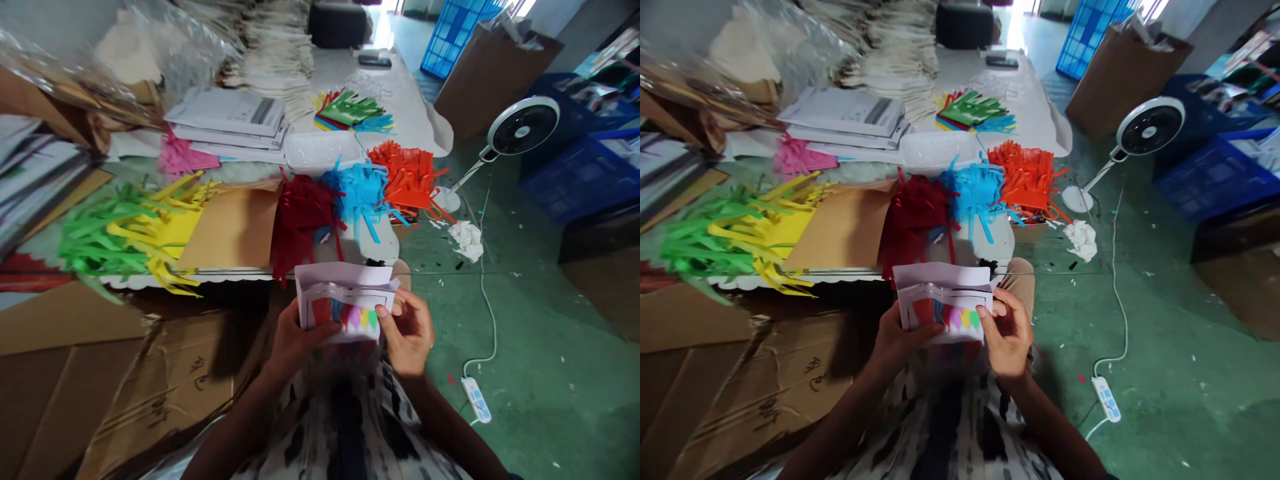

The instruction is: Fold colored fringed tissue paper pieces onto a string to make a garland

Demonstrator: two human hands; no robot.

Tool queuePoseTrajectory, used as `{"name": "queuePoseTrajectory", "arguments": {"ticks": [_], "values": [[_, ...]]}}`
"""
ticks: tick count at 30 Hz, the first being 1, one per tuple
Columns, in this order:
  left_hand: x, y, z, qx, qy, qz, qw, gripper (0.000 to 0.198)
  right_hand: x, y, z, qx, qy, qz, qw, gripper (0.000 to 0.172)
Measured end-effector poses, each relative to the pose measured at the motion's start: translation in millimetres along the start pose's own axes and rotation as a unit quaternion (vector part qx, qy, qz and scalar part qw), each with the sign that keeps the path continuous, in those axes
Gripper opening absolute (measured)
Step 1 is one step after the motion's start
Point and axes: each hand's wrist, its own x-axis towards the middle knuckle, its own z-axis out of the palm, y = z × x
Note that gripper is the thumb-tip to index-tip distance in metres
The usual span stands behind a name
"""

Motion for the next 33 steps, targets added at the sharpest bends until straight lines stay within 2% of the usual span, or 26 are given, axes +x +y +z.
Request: {"name": "queuePoseTrajectory", "arguments": {"ticks": [6,10,12,14,18,23,28,33], "values": [[2,-10,-5.1,0.003,-0.033,0.053,0.998,0.065,2,7,-10,-0.006,-0.026,-0.035,0.999,0.051],[7,-10,-6.3,-0.062,-0.050,0.185,0.979,0.085,12,4,-18,-0.020,-0.046,-0.030,0.998,0.049],[10,-6,-7.4,-0.104,-0.032,0.252,0.962,0.078,16,1,-22,-0.022,-0.062,-0.020,0.998,0.047],[13,1,-8.9,-0.107,-0.028,0.285,0.952,0.061,21,-2,-25,-0.021,-0.074,-0.016,0.997,0.045],[20,16,-10.4,-0.060,-0.050,0.260,0.962,0.037,28,-7,-31,-0.018,-0.093,-0.016,0.995,0.044],[30,25,-10.0,-0.086,-0.085,0.262,0.957,0.038,32,-4,-38,-0.025,-0.104,-0.020,0.994,0.044],[38,28,-17.3,-0.030,-0.123,0.302,0.945,0.024,34,2,-43,-0.008,-0.110,-0.015,0.994,0.045],[42,42,-18.0,-0.018,-0.132,0.300,0.945,0.017,43,-2,-48,-0.027,-0.150,-0.016,0.988,0.028]]}}
